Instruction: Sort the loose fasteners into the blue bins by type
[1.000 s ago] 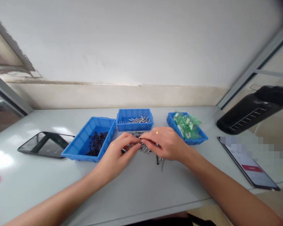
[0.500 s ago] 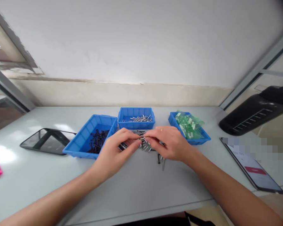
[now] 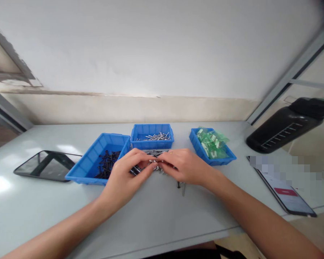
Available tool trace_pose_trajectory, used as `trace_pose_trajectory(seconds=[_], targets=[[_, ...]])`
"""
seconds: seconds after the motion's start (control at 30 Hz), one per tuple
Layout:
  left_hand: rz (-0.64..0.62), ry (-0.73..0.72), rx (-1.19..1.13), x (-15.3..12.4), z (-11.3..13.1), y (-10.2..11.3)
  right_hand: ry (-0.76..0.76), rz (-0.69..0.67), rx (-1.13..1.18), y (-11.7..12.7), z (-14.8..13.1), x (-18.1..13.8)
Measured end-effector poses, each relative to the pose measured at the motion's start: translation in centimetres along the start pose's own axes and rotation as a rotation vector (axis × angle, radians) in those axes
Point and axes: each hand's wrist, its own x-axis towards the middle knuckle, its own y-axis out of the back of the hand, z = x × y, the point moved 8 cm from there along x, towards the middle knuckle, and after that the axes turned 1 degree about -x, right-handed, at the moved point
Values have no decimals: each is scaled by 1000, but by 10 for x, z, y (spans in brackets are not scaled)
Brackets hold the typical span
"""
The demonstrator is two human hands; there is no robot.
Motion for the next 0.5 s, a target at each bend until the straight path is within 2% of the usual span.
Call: trace_pose_trajectory(seconds=[0.13,0.27,0.5], targets=[[-33,64,-13,0,-7,-3,-57,115,14,14,5,0],[-104,71,-29,0,-11,-11,-36,185,75,23,2,-1],[-139,84,-38,-1,-10,-15,-8,64,259,16,-1,-1]])
